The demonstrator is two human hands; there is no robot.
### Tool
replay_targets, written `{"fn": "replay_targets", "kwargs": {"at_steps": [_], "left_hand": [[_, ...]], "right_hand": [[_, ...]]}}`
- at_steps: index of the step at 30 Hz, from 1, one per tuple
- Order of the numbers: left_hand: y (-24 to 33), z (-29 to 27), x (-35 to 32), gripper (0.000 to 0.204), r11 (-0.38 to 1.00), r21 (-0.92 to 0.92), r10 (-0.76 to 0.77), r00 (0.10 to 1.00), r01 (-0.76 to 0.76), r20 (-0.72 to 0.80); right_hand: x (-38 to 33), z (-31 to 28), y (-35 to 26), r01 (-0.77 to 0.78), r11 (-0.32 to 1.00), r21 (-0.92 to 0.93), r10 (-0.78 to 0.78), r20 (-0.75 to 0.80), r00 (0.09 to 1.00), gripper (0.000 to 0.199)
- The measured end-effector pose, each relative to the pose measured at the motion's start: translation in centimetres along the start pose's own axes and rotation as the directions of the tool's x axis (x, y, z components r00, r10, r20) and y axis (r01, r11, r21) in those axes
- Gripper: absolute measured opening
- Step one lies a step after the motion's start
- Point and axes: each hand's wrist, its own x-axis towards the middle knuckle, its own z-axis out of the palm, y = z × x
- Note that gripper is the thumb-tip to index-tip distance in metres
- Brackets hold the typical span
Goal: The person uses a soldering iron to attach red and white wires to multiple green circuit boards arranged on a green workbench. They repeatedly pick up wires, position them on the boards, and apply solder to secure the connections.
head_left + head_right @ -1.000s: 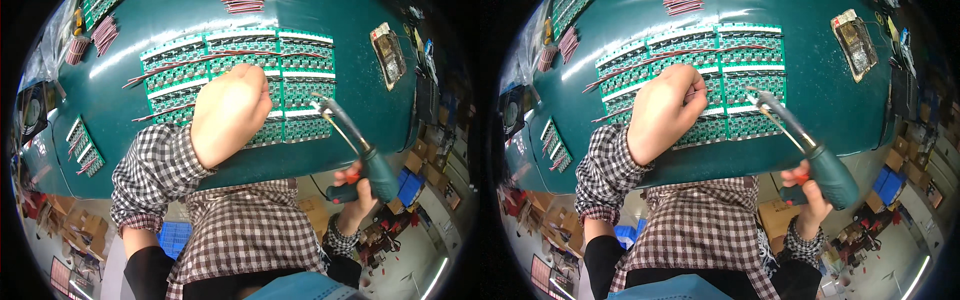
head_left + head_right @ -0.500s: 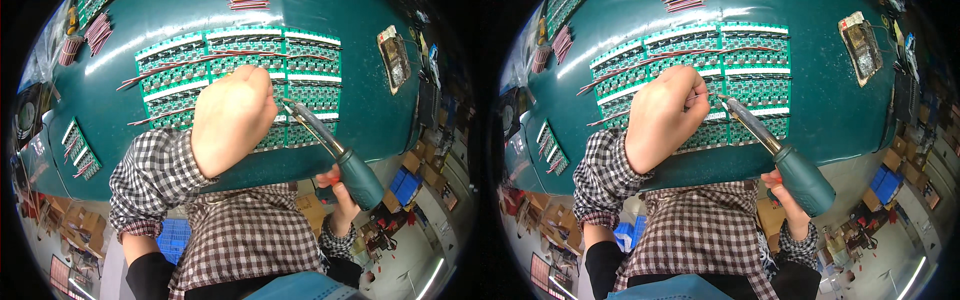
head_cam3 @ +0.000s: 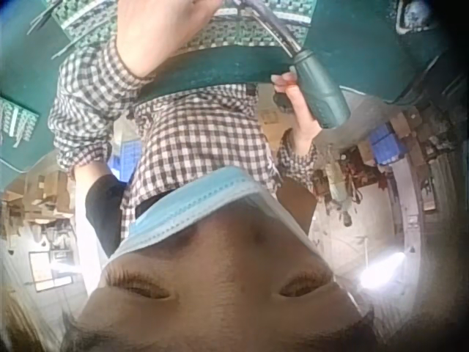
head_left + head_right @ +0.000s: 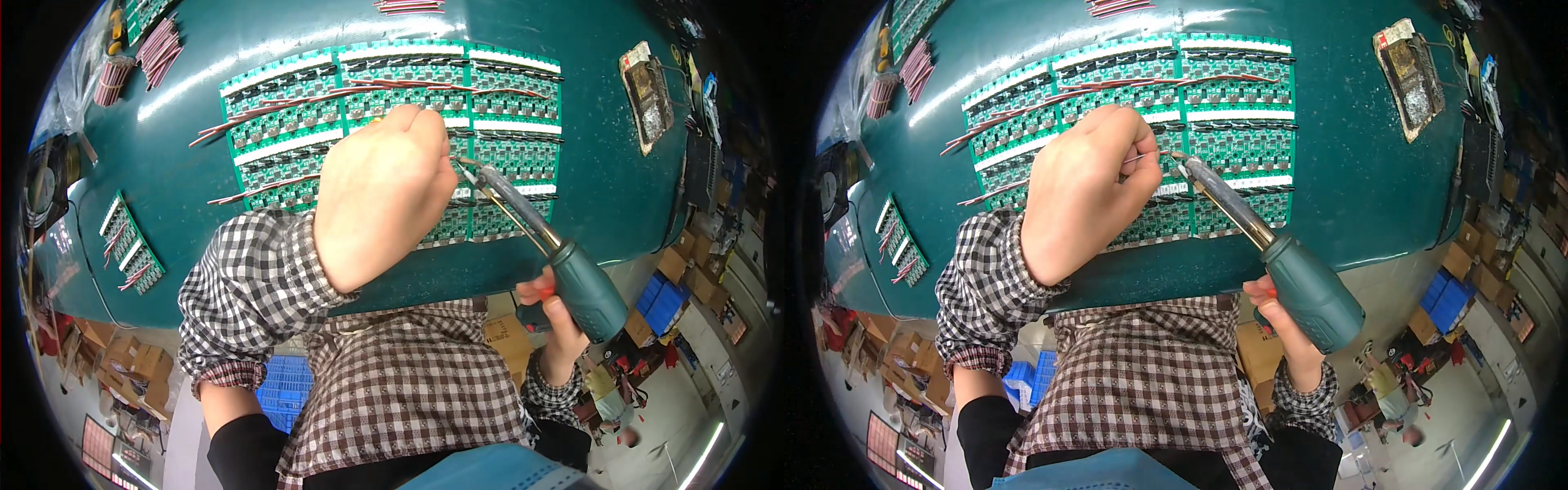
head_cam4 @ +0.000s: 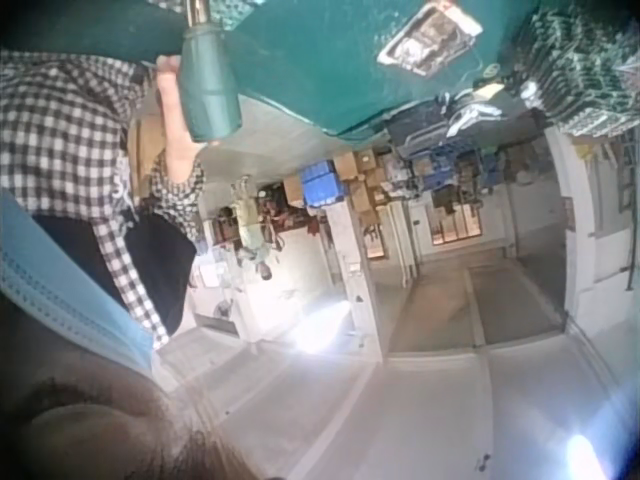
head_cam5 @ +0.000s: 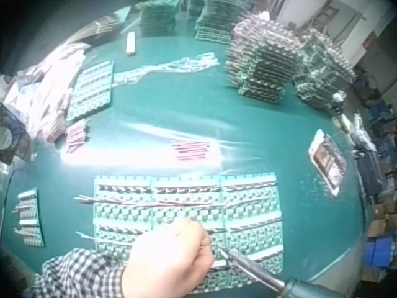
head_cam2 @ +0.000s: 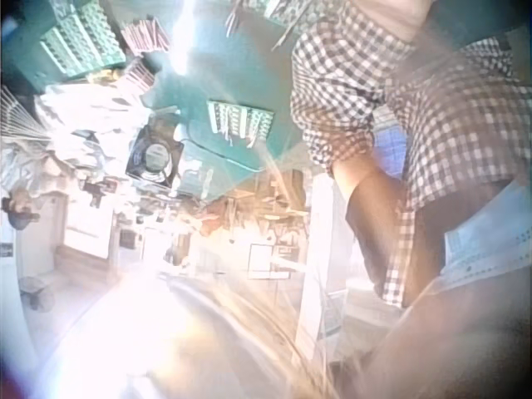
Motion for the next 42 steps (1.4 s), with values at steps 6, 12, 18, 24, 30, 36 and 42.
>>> {"fn": "replay_targets", "kwargs": {"at_steps": [6, 12, 18, 24, 30, 36, 42], "left_hand": [[0.07, 0.04, 0.04, 0.013, 1.000, 0.002, 0.005, 1.000, -0.005, -0.003], [0.08, 0.01, 0.02, 0.012, 1.000, 0.005, 0.011, 1.000, -0.011, 0.000], [0.15, 0.02, 0.08, 0.011, 1.000, -0.004, 0.013, 1.000, -0.013, 0.005], [0.24, -0.10, 0.08, 0.012, 1.000, -0.002, 0.009, 1.000, -0.009, 0.008], [0.31, -0.09, 0.14, 0.011, 1.000, -0.018, -0.003, 1.000, 0.004, 0.018], [0.21, -0.03, 0.01, 0.011, 1.000, -0.020, -0.013, 1.000, 0.014, 0.015], [0.27, -0.13, 0.12, 0.010, 1.000, -0.016, -0.001, 1.000, 0.002, 0.027]], "right_hand": [[-0.01, -0.09, 0.06, -0.005, 1.000, 0.003, 0.005, 0.000, 1.000, 0.045], [-0.03, 0.12, -0.11, -0.002, 1.000, -0.023, 0.002, 0.000, 1.000, 0.044], [-0.28, 0.25, 0.18, 0.041, 0.998, -0.037, -0.043, -0.031, 0.999, 0.043], [-0.55, -0.04, -0.24, 0.057, 0.997, -0.056, -0.058, -0.014, 0.998, 0.043], [-0.60, 0.16, -0.05, 0.046, 0.999, -0.012, -0.047, -0.042, 0.998, 0.042], [-0.43, 0.26, -0.18, 0.032, 0.998, -0.048, -0.034, -0.028, 0.999, 0.042], [-0.18, -0.60, 0.31, 0.068, 0.984, 0.162, -0.045, -0.142, 0.989, 0.039]]}}
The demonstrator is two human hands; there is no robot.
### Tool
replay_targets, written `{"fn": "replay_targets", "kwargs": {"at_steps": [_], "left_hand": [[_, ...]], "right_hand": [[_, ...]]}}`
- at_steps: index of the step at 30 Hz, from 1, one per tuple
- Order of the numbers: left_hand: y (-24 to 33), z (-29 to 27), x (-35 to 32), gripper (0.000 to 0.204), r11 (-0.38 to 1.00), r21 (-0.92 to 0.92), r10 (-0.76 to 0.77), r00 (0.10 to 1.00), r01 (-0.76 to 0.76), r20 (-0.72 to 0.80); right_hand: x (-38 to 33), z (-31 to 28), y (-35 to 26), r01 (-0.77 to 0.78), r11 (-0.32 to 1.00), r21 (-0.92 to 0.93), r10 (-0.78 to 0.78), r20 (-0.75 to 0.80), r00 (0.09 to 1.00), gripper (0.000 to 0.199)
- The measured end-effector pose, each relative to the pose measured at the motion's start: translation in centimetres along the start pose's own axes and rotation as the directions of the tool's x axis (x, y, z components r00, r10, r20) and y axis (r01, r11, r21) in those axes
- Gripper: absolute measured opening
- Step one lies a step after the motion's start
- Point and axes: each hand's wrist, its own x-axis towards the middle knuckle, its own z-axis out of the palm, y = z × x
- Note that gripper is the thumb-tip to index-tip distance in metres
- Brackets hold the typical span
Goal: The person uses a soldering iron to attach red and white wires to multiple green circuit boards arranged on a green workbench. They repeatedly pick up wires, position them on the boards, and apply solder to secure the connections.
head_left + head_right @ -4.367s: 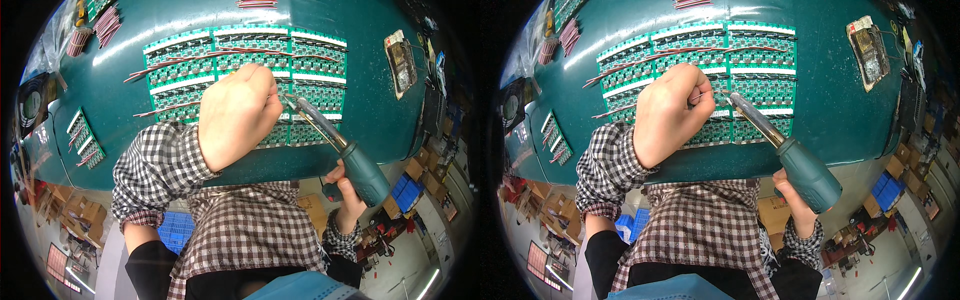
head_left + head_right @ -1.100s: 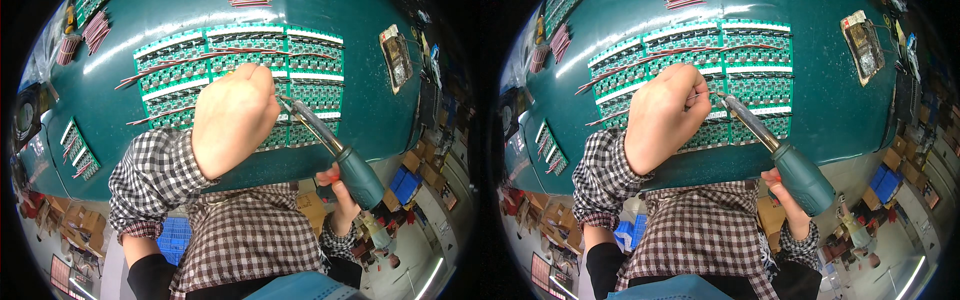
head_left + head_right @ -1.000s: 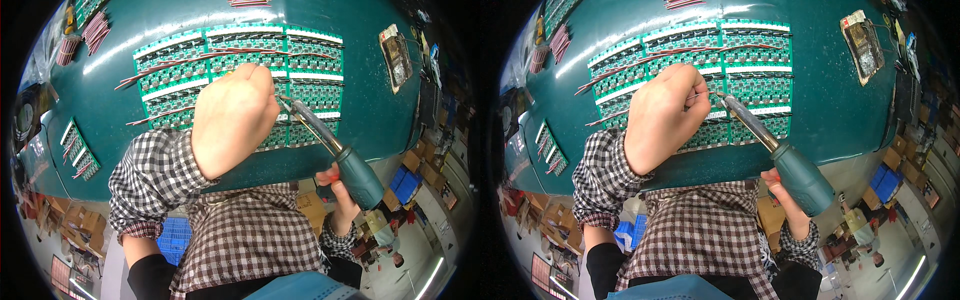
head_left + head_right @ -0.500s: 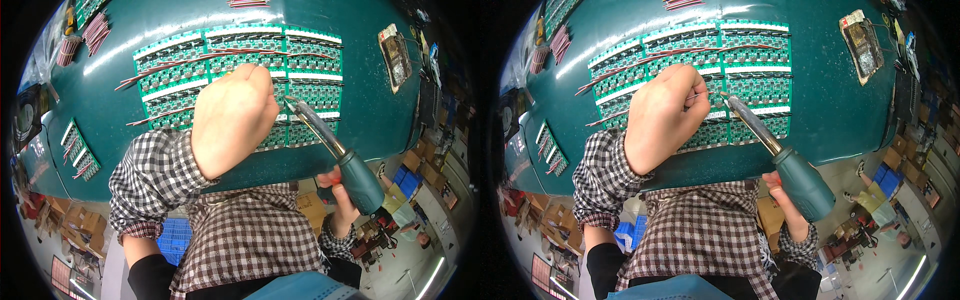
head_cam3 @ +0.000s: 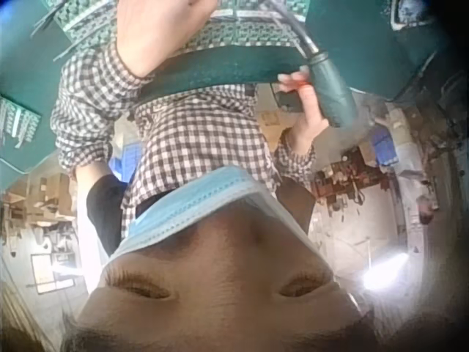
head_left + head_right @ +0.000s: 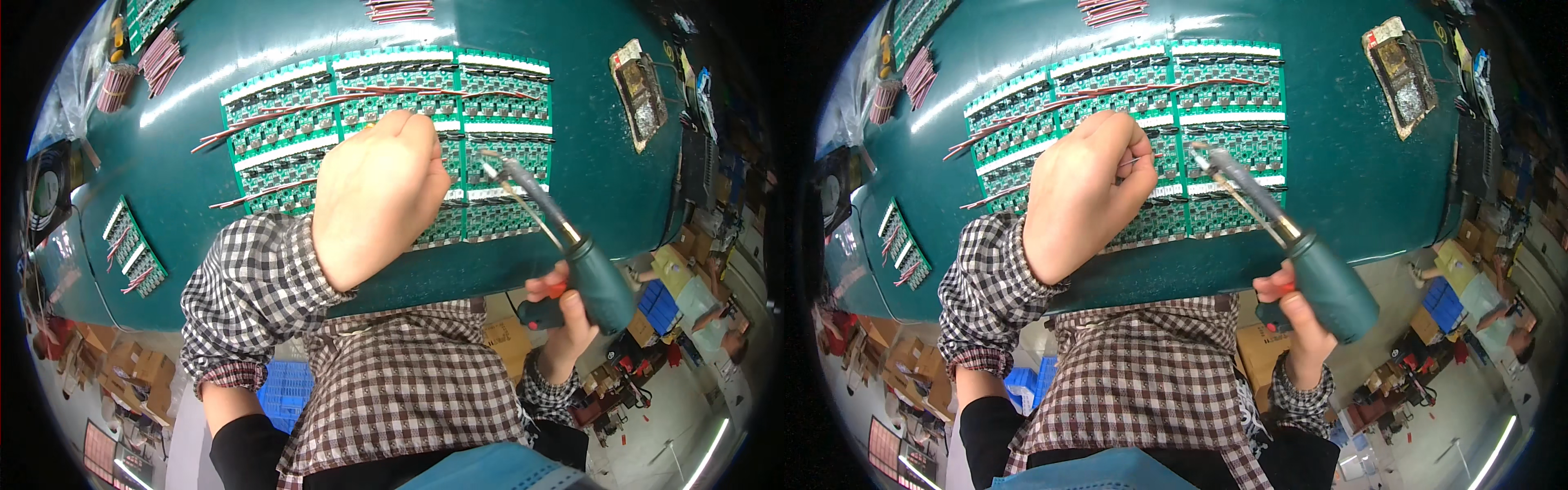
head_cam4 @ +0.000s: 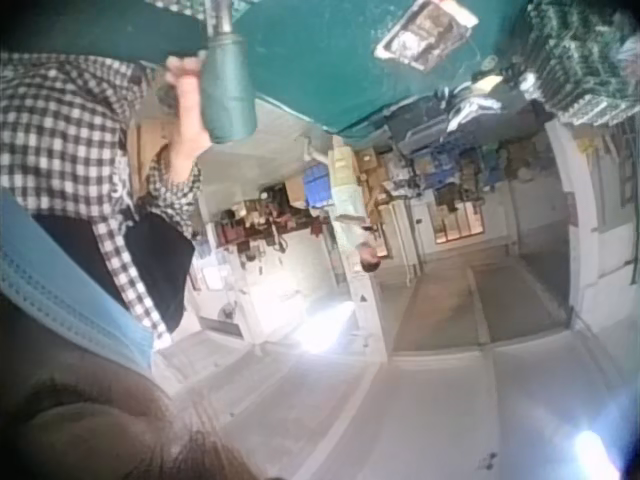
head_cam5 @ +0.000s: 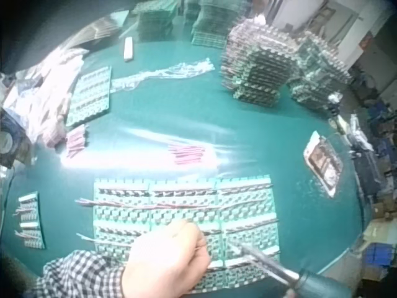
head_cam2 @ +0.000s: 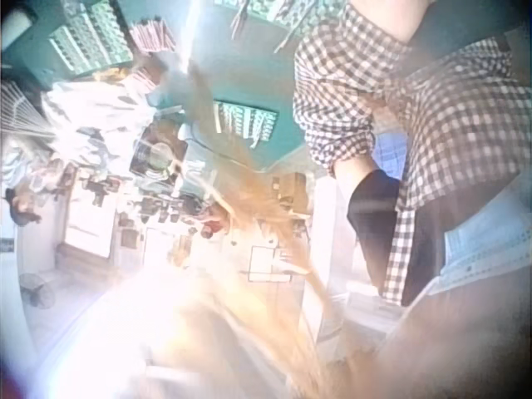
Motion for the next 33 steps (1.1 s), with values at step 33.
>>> {"fn": "replay_targets", "kwargs": {"at_steps": [33], "left_hand": [[3.2, -0.4, -1.6, 0.020, 0.929, -0.371, 0.009, 1.000, -0.004, 0.012]], "right_hand": [[3.0, -1.6, 2.4, 0.066, 0.701, 0.710, -0.118, 0.025, 0.993, 0.041]]}}
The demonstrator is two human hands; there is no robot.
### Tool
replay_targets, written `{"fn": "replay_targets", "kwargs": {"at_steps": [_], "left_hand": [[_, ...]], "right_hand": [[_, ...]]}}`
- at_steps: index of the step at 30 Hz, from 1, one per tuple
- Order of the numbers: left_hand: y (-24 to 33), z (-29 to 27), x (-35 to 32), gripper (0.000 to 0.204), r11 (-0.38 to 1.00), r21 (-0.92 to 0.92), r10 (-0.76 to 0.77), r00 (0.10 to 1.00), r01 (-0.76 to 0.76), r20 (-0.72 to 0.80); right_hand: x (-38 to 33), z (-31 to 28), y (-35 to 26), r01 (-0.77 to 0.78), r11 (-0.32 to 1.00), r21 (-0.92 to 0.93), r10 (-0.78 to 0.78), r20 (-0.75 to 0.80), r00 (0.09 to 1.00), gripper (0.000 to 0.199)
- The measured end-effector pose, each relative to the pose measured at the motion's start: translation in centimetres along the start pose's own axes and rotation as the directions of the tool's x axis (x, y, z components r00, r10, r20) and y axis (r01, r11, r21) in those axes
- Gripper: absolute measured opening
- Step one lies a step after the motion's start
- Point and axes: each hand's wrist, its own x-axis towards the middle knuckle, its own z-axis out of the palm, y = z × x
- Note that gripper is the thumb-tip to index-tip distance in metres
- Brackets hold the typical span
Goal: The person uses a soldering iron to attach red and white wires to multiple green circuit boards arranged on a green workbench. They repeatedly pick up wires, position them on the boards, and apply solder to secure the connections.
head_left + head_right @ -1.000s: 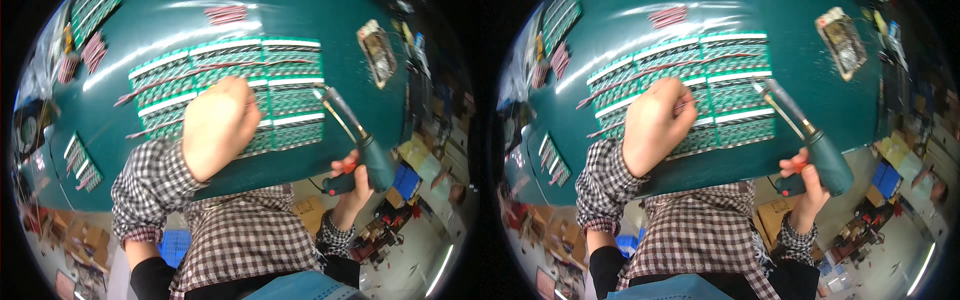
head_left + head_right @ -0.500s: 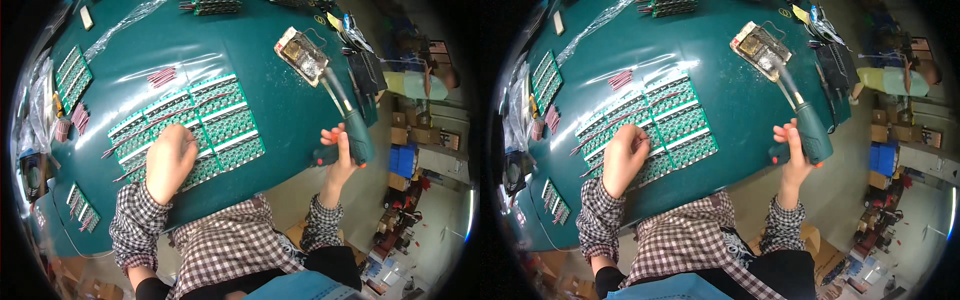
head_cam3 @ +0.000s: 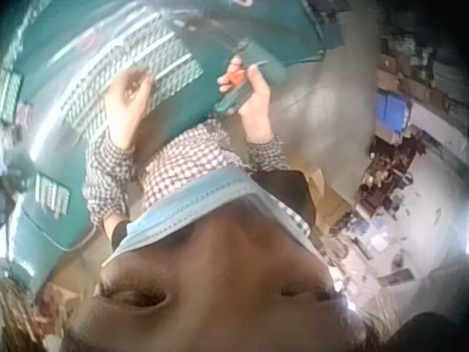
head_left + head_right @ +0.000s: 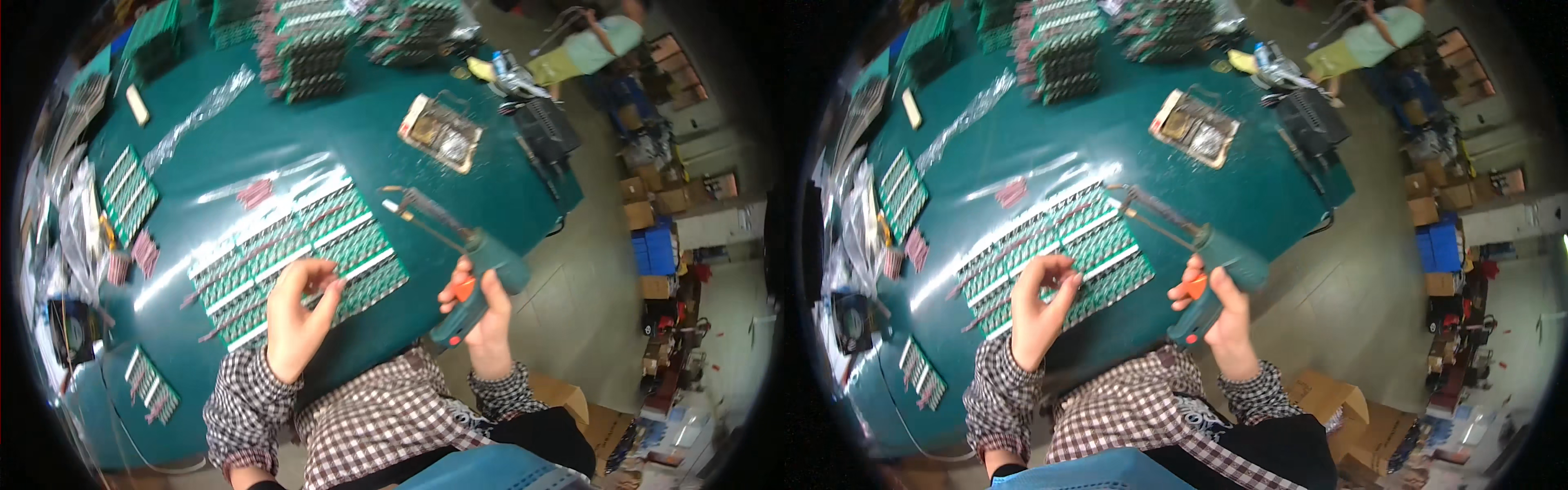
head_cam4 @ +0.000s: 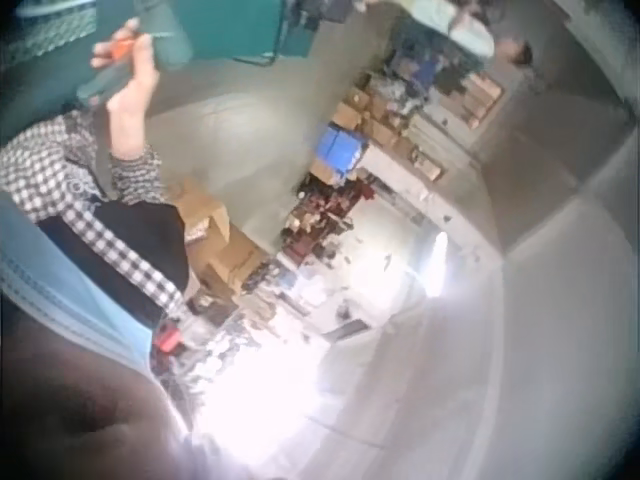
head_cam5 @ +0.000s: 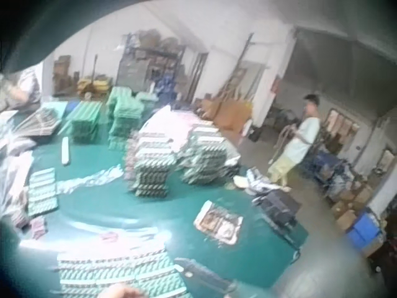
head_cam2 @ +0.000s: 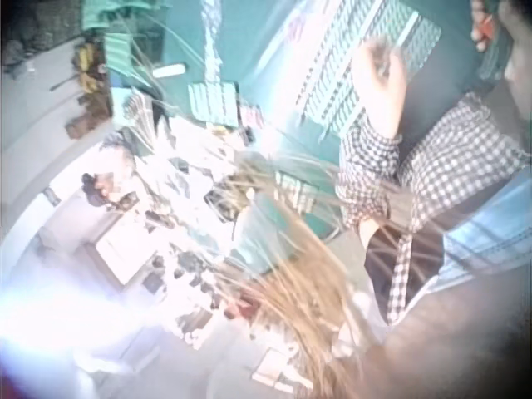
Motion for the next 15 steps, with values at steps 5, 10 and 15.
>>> {"fn": "replay_targets", "kwargs": {"at_steps": [5, 10, 15], "left_hand": [[-0.2, 0.6, 0.0, 0.020, 0.961, -0.249, -0.127, 0.992, 0.123, 0.003], [0.2, -0.1, 0.0, 0.019, 0.886, -0.439, -0.164, 0.987, 0.145, -0.004], [0.7, -0.5, -0.4, 0.019, 0.781, -0.599, -0.193, 0.980, 0.177, 0.039]], "right_hand": [[0.1, 1.0, 0.1, 0.008, 1.000, 0.022, -0.009, 0.087, 0.996, 0.049], [0.1, 2.5, 0.1, 0.028, 0.997, -0.073, -0.014, 0.185, 0.983, 0.045], [-0.5, 3.6, 1.5, 0.038, 0.984, -0.173, -0.006, 0.183, 0.983, 0.050]]}}
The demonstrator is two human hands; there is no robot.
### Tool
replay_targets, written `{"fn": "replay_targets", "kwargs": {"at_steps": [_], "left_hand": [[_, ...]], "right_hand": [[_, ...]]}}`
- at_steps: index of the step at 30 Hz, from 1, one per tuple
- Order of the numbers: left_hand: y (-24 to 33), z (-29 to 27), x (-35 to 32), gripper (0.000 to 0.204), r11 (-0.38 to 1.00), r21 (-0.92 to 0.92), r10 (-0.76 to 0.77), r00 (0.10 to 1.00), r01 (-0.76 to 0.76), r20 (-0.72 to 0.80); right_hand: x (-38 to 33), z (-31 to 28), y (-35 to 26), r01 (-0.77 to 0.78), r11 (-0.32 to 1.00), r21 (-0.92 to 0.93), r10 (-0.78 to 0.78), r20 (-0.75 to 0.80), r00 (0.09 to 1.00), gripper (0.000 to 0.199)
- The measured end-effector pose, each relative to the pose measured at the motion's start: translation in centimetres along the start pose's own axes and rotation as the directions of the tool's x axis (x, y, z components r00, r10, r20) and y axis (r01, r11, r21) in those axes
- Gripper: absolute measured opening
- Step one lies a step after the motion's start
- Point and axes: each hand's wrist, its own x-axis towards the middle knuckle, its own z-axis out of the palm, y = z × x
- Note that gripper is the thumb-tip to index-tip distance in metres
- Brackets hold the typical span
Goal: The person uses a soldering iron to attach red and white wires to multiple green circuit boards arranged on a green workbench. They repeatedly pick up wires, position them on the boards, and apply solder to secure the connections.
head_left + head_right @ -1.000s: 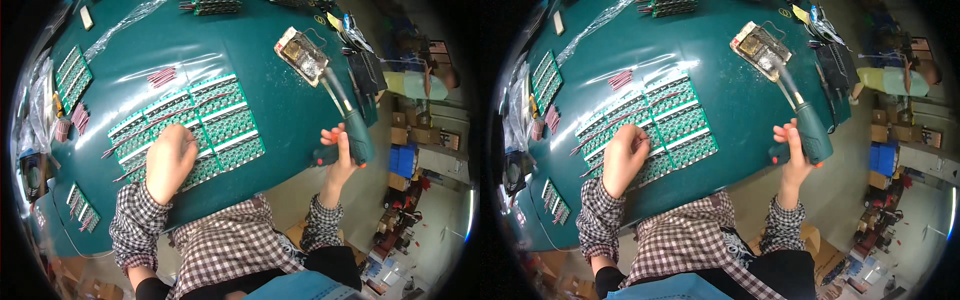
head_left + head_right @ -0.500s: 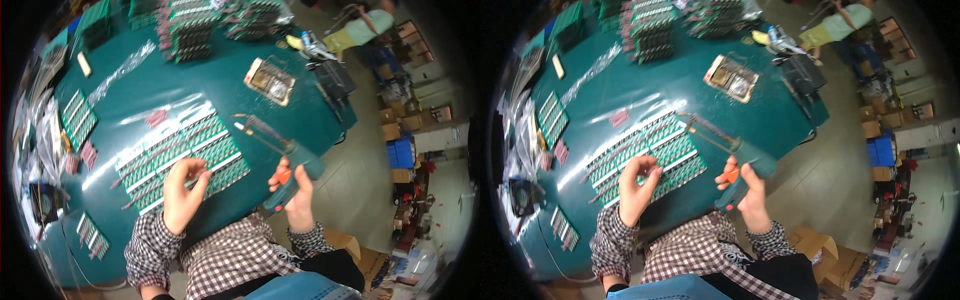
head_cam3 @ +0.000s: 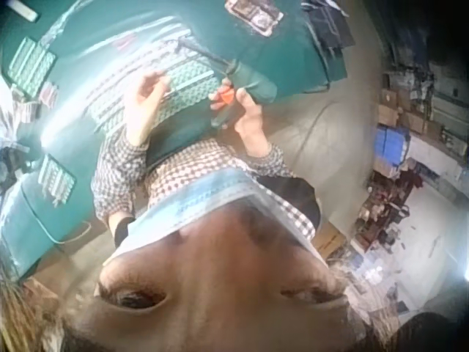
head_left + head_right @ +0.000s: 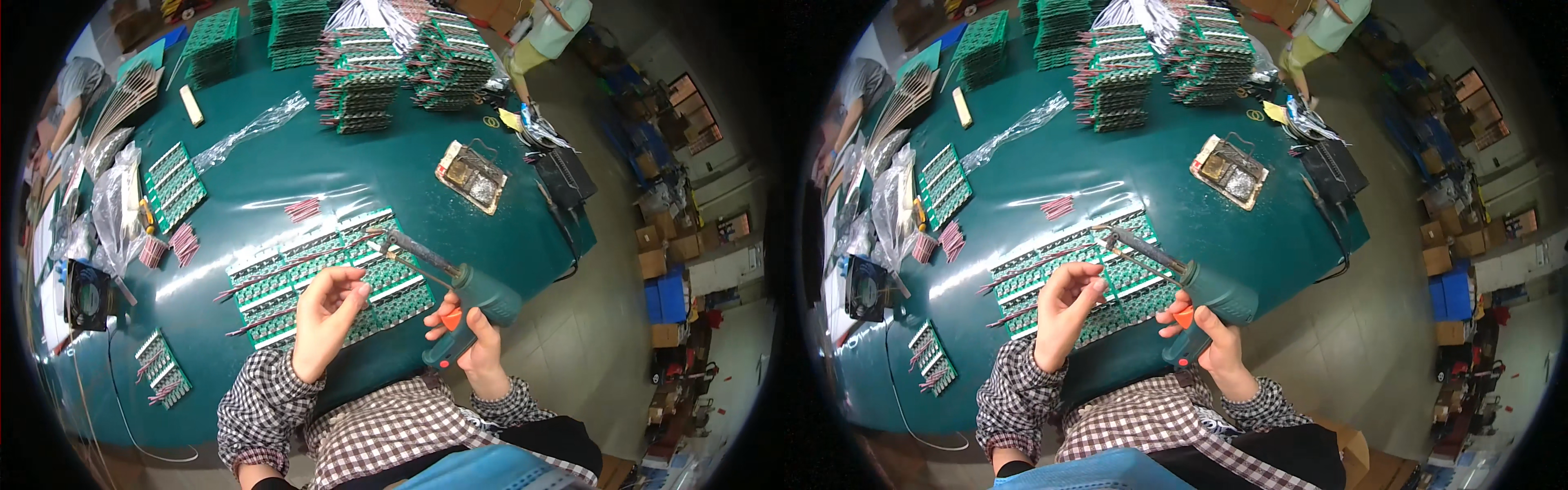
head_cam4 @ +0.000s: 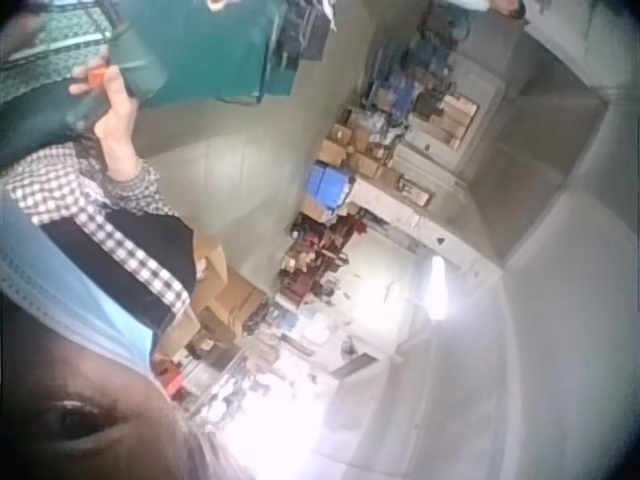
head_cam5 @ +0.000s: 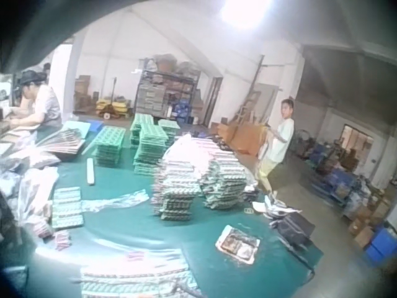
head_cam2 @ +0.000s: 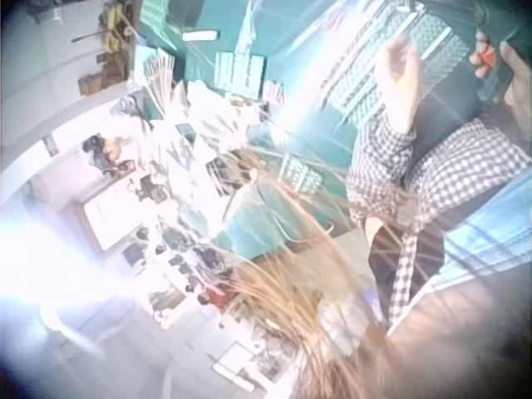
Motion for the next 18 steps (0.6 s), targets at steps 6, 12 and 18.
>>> {"fn": "replay_targets", "kwargs": {"at_steps": [6, 12, 18], "left_hand": [[1.2, 0.1, -0.1, 0.022, 0.970, -0.227, -0.095, 0.995, 0.083, -0.042], [1.7, 0.0, -0.2, 0.025, 0.910, -0.382, -0.204, 0.977, 0.164, -0.065], [1.4, 0.2, 0.3, 0.015, 0.862, -0.494, -0.185, 0.978, 0.112, -0.101]], "right_hand": [[-0.7, 0.0, 1.0, -0.061, 0.994, 0.096, 0.057, 0.045, 0.997, 0.048], [-0.8, 0.1, 1.5, -0.039, 0.998, 0.058, 0.036, 0.042, 0.998, 0.053], [-0.9, 0.7, 1.7, -0.071, 0.997, -0.025, 0.072, 0.045, 0.996, 0.050]]}}
